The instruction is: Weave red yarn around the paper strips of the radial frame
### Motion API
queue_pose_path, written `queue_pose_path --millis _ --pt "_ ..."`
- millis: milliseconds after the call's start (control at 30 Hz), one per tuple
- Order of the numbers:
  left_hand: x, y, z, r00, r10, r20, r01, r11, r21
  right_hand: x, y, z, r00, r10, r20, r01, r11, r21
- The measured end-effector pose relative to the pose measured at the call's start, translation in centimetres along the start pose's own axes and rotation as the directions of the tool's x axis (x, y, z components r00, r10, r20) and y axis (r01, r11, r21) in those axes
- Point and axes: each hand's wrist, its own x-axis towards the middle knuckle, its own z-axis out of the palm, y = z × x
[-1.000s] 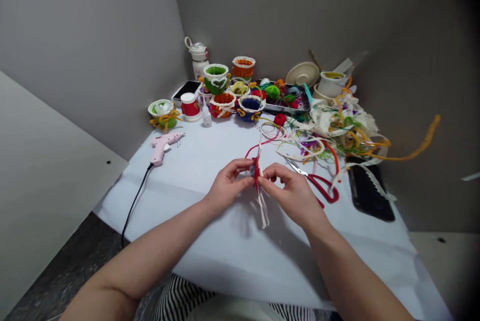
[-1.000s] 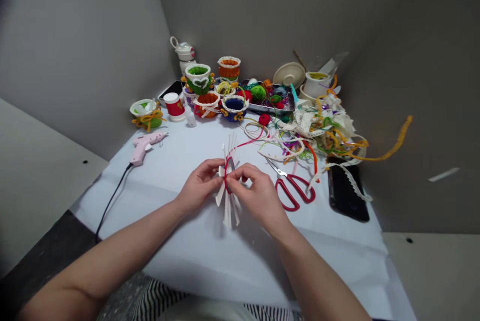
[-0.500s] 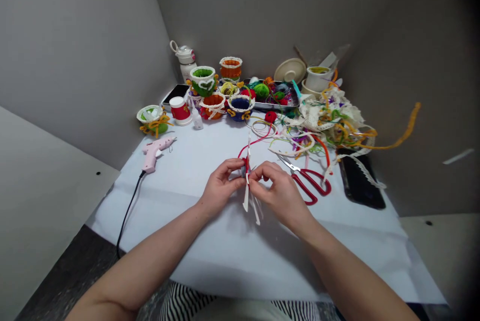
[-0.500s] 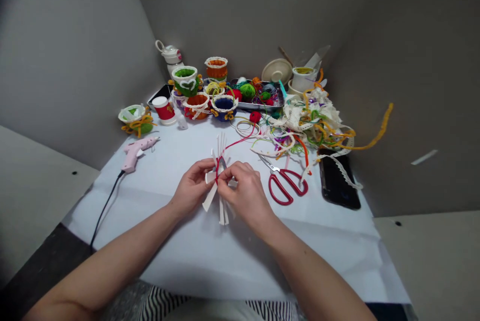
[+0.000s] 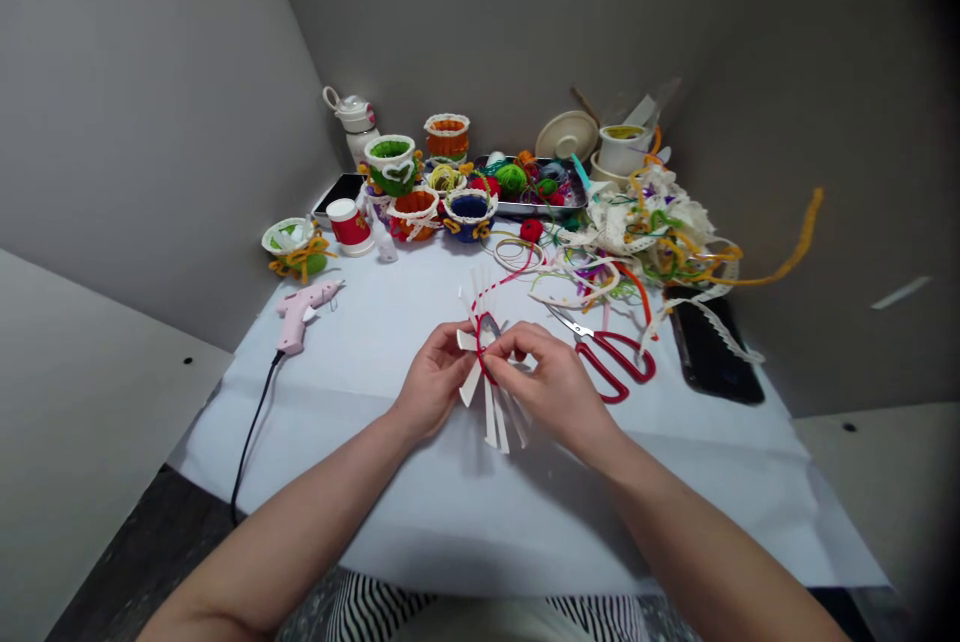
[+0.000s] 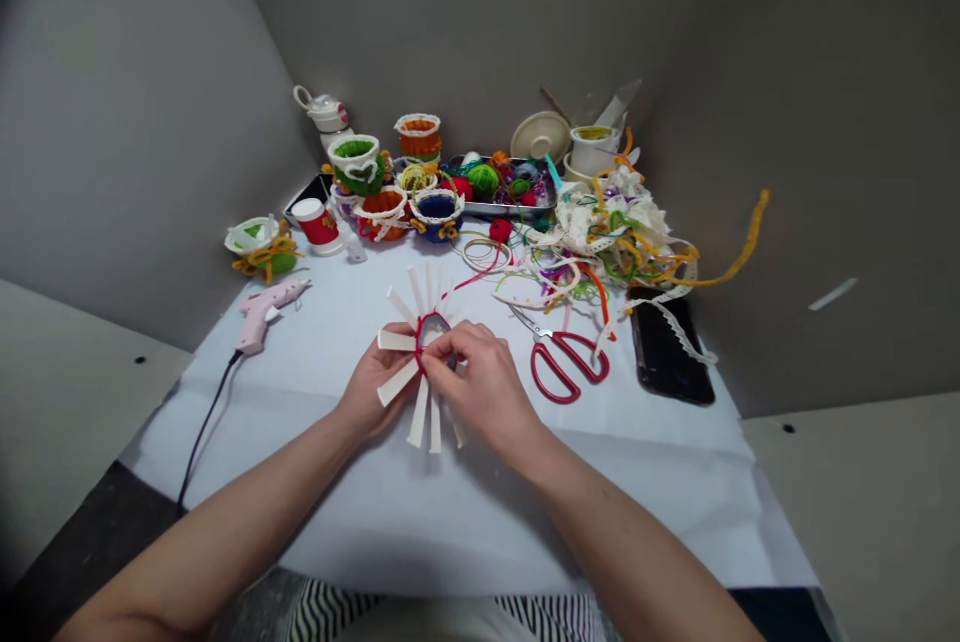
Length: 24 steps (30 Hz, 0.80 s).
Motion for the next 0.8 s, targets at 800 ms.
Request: queue_pose_path --millis 800 --pt "0.3 -0.1 -0.7 0.984 0.170 0.049 -0.176 0.959 0.221 -0.1 -0.2 -0.1 0.999 -0.007 0.043 0.013 0.990 -0.141"
